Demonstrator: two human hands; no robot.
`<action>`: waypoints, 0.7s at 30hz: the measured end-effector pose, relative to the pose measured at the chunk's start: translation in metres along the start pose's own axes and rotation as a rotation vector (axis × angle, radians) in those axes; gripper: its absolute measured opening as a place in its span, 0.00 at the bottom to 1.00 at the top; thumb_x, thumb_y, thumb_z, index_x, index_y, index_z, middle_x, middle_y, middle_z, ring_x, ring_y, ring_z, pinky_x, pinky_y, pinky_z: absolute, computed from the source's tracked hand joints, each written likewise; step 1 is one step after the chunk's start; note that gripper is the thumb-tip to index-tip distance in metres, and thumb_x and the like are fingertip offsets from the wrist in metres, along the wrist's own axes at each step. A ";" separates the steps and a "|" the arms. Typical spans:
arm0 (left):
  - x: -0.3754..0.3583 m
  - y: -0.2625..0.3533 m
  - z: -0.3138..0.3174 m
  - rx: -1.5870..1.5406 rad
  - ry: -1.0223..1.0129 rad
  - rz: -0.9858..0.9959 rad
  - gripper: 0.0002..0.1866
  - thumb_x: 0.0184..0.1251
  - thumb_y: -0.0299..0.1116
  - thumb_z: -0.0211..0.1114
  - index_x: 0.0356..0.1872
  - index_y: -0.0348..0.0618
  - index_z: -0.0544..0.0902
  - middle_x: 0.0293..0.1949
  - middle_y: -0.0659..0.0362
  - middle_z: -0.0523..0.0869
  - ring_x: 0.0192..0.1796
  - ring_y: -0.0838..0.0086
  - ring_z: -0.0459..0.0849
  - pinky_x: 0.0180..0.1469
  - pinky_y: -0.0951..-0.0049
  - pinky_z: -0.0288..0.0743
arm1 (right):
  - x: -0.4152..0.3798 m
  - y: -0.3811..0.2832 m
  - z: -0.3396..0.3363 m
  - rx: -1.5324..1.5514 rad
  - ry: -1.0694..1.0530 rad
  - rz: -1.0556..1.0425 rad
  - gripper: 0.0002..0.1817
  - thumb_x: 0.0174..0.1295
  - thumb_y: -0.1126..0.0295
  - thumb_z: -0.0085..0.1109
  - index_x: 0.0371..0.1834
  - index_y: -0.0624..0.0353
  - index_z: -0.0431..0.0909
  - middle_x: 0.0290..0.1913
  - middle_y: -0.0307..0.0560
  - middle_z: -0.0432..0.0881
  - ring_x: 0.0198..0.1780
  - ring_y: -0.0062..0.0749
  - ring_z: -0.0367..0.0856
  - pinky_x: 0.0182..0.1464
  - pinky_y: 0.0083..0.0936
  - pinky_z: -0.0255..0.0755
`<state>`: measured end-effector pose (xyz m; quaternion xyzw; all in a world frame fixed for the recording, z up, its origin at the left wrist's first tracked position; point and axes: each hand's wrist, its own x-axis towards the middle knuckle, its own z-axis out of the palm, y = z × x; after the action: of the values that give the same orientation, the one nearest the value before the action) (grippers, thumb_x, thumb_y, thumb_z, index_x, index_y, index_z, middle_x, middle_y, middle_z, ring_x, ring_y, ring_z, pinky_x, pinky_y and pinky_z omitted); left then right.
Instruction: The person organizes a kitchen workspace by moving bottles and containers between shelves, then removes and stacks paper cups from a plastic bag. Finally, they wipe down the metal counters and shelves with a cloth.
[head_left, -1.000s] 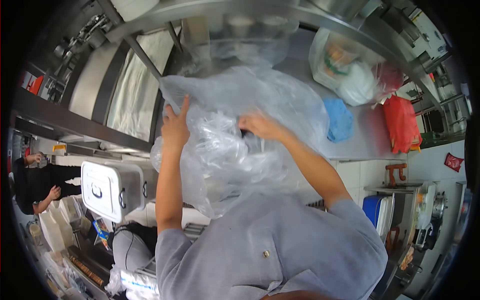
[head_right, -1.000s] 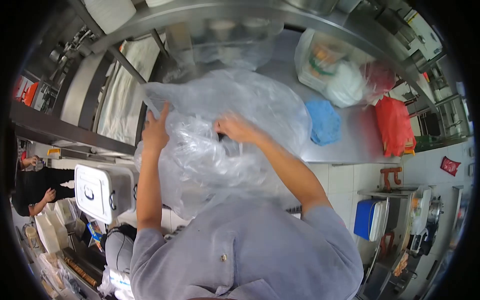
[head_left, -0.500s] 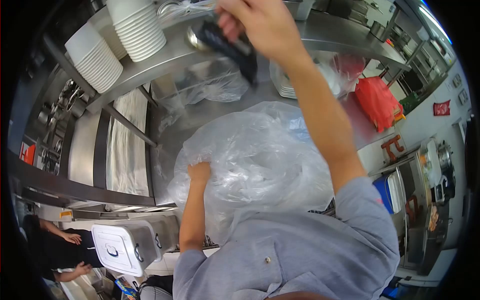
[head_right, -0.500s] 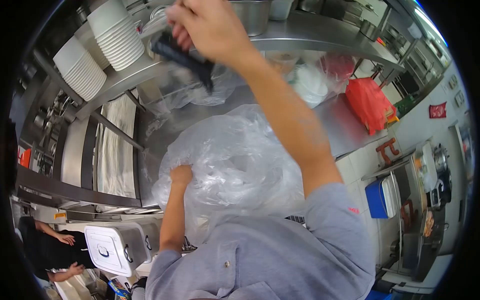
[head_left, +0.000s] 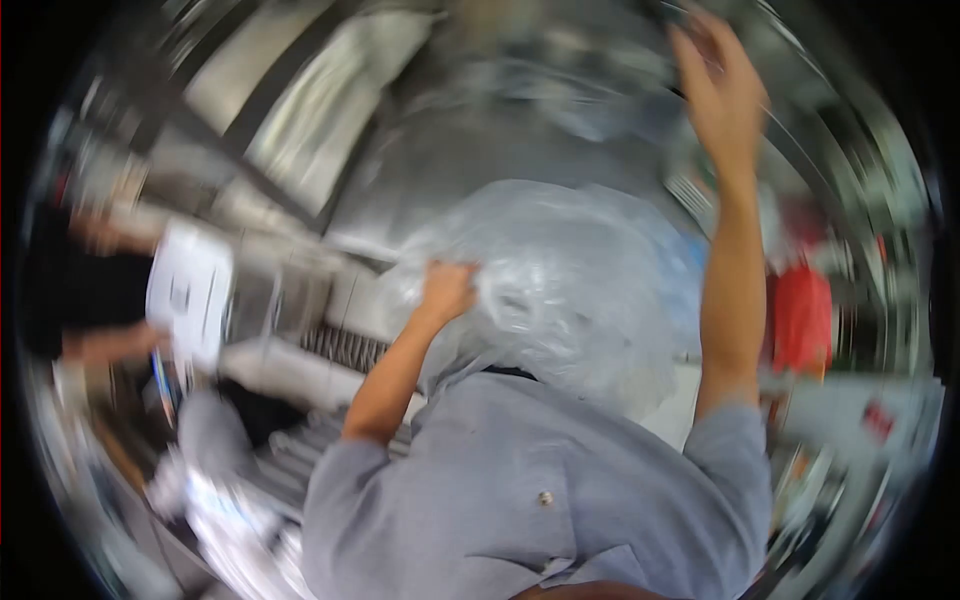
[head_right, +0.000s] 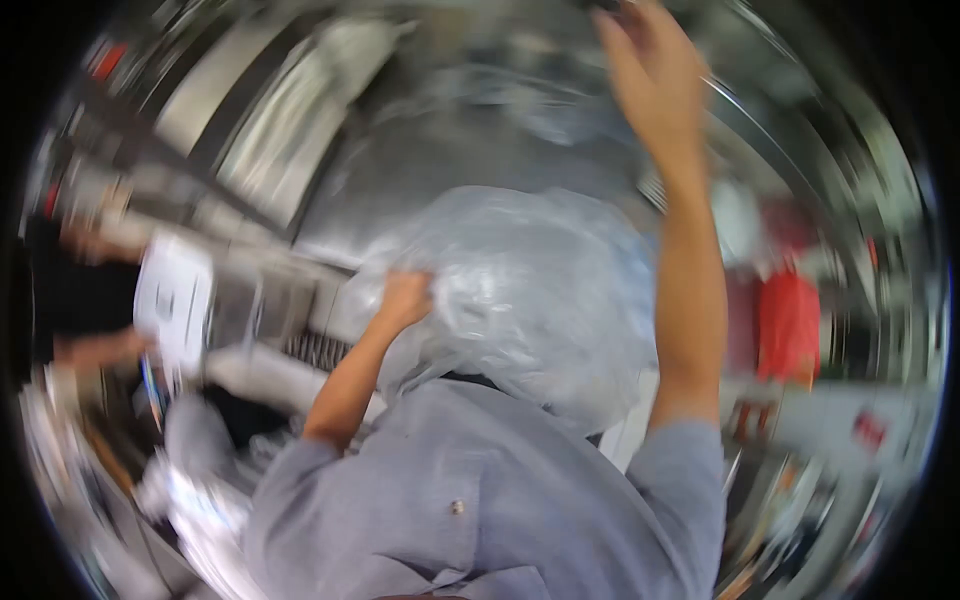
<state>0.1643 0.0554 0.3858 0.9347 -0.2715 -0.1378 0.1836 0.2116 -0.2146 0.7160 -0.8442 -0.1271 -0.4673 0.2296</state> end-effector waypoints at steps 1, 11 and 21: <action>-0.009 0.004 -0.004 -0.209 0.068 0.015 0.25 0.41 0.23 0.61 0.48 0.42 0.86 0.42 0.45 0.87 0.46 0.54 0.85 0.56 0.52 0.73 | -0.045 0.007 0.007 0.060 -0.104 0.065 0.16 0.62 0.70 0.63 0.52 0.63 0.79 0.36 0.46 0.85 0.34 0.30 0.81 0.41 0.25 0.75; -0.093 0.113 0.009 -1.770 0.363 0.091 0.26 0.63 0.23 0.61 0.65 0.40 0.73 0.62 0.55 0.76 0.64 0.71 0.72 0.67 0.69 0.65 | -0.362 -0.050 0.002 0.751 -1.074 0.643 0.49 0.41 0.70 0.79 0.70 0.65 0.64 0.68 0.56 0.70 0.67 0.44 0.69 0.68 0.38 0.62; -0.243 0.212 0.035 -0.118 0.433 0.341 0.36 0.49 0.32 0.71 0.65 0.66 0.75 0.73 0.46 0.60 0.75 0.47 0.56 0.72 0.39 0.49 | -0.456 -0.028 -0.034 0.784 -0.786 1.039 0.17 0.68 0.68 0.48 0.54 0.64 0.80 0.54 0.49 0.82 0.55 0.32 0.79 0.60 0.29 0.71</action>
<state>-0.1431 0.0150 0.4816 0.8708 -0.3709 0.0826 0.3121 -0.0676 -0.2073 0.3525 -0.7566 0.0577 0.1152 0.6411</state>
